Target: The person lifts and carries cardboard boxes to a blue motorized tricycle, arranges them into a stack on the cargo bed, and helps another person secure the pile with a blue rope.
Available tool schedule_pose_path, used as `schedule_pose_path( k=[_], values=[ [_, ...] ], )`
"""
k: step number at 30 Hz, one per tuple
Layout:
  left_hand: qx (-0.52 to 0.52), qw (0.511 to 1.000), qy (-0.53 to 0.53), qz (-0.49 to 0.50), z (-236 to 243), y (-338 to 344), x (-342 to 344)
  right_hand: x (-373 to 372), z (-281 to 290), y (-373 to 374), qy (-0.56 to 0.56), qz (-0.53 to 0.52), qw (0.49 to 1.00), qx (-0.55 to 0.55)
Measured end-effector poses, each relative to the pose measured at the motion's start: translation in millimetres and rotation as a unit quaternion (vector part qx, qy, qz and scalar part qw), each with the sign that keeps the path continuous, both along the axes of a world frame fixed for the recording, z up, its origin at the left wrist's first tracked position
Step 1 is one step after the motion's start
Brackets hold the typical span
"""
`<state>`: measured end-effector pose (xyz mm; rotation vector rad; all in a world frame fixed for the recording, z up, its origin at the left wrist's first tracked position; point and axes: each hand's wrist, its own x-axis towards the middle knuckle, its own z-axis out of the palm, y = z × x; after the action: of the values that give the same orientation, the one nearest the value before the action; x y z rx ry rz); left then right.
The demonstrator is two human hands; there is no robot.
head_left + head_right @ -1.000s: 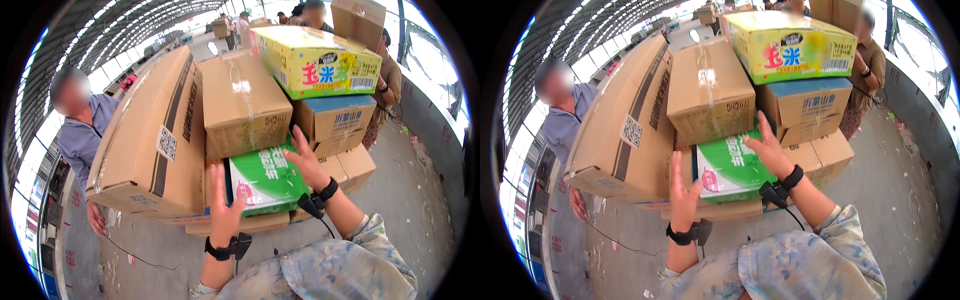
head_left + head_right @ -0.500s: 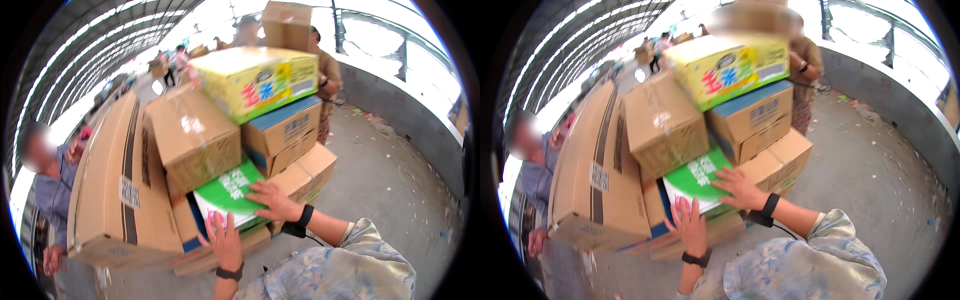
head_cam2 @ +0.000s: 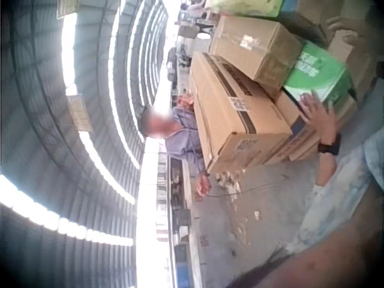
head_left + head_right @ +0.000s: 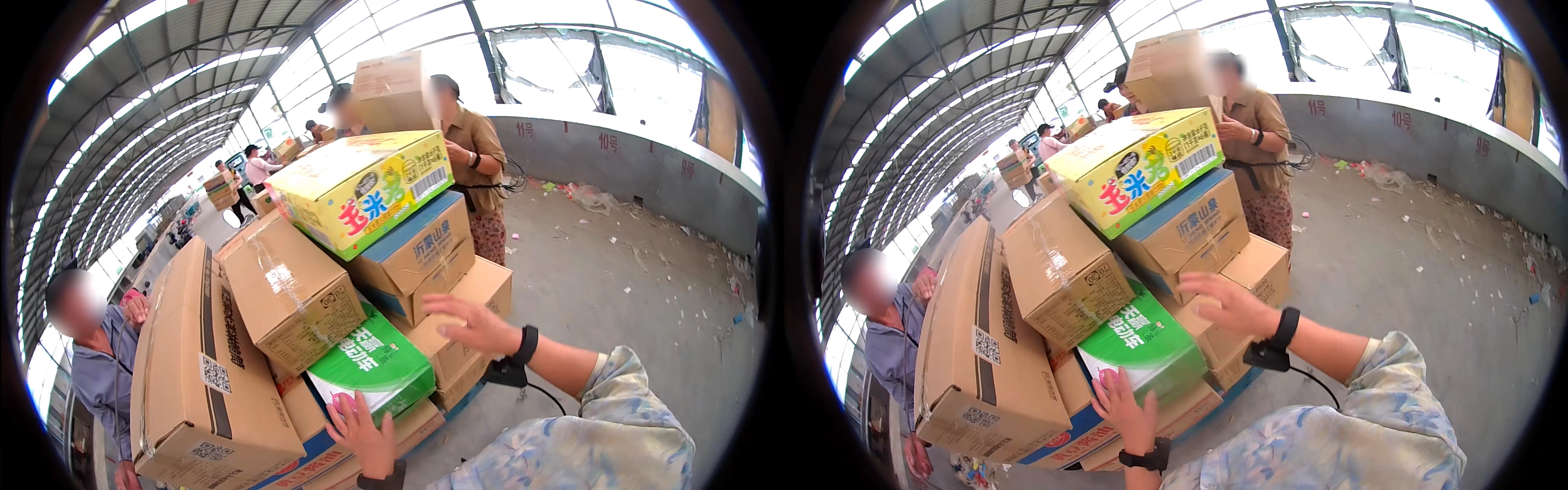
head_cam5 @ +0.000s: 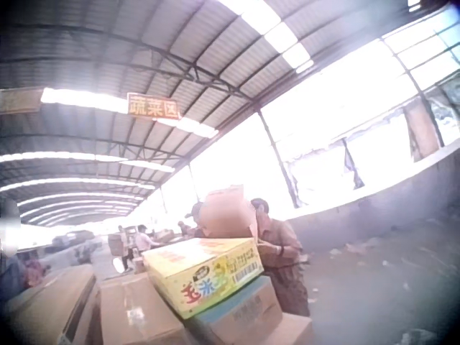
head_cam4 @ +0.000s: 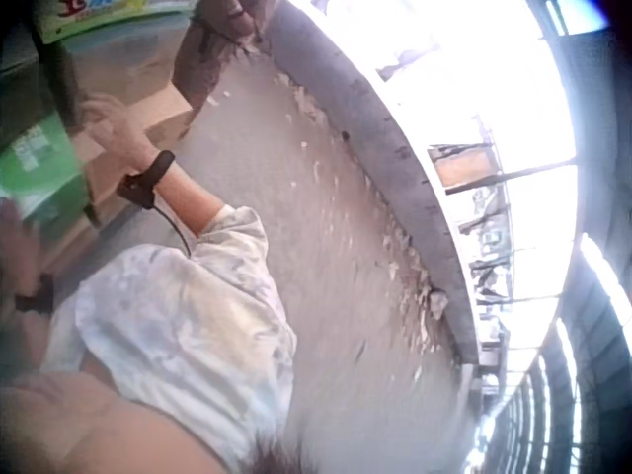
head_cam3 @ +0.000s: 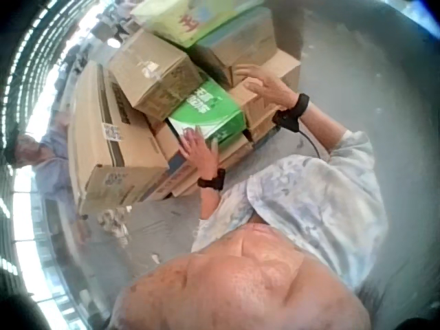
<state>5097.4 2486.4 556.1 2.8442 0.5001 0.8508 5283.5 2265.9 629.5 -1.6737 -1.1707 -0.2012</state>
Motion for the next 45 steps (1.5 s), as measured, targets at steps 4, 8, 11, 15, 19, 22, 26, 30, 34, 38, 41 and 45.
schedule_pose_path(
  k=[4, 8, 11, 15, 19, 22, 26, 30, 34, 38, 41, 45],
  values=[
    [-0.117, 0.983, -0.141, -0.022, 28.4, 6.3, 10.9, 24.5, 35.1, -15.9, 0.207, 0.059, 0.976, 0.025],
    [-0.314, 0.895, -0.309, -0.071, 77.2, 32.5, 40.8, 49.2, 38.5, 16.8, 0.271, 0.19, 0.941, 0.067],
    [-0.378, 0.869, -0.318, -0.035, 94.9, 58.8, 49.3, 52.5, 24.6, 71.6, 0.333, 0.273, 0.9, 0.068],
    [-0.495, 0.807, -0.311, -0.086, 109.2, 81.9, 76.1, 53.3, 30.0, 108.3, 0.336, 0.222, 0.914, 0.057],
    [-0.53, 0.791, -0.293, -0.086, 109.6, 83.1, 93.9, 57.8, 14.9, 152.1, 0.241, 0.173, 0.944, 0.141],
    [-0.548, 0.769, -0.327, -0.048, 104.4, 96.4, 83.9, 39.6, 29.6, 156.1, 0.319, 0.15, 0.929, 0.11],
    [-0.563, 0.742, -0.35, -0.095, 90.0, 111.9, 110.3, 65.6, 17.9, 161.9, 0.436, 0.129, 0.887, 0.076],
    [-0.555, 0.721, -0.405, -0.089, 101.7, 105.5, 114.2, 71.5, -0.6, 171.1, 0.309, 0.142, 0.936, 0.095],
    [-0.589, 0.681, -0.425, -0.092, 105.4, 91.8, 101.1, 51.6, 8.5, 152.8, 0.168, 0.08, 0.981, 0.056],
    [-0.551, 0.706, -0.435, -0.097, 101.1, 77.7, 98.5, 40.7, 17.1, 127.3, 0.224, 0.117, 0.965, 0.066],
    [-0.497, 0.735, -0.453, -0.09, 106.4, 59.9, 87.0, 25.4, 8.1, 119.1, 0.236, 0.141, 0.957, 0.096],
    [-0.485, 0.747, -0.446, -0.09, 113.5, 46.0, 68.1, 10.9, 4.0, 110.7, 0.24, 0.149, 0.955, 0.095]
  ],
)
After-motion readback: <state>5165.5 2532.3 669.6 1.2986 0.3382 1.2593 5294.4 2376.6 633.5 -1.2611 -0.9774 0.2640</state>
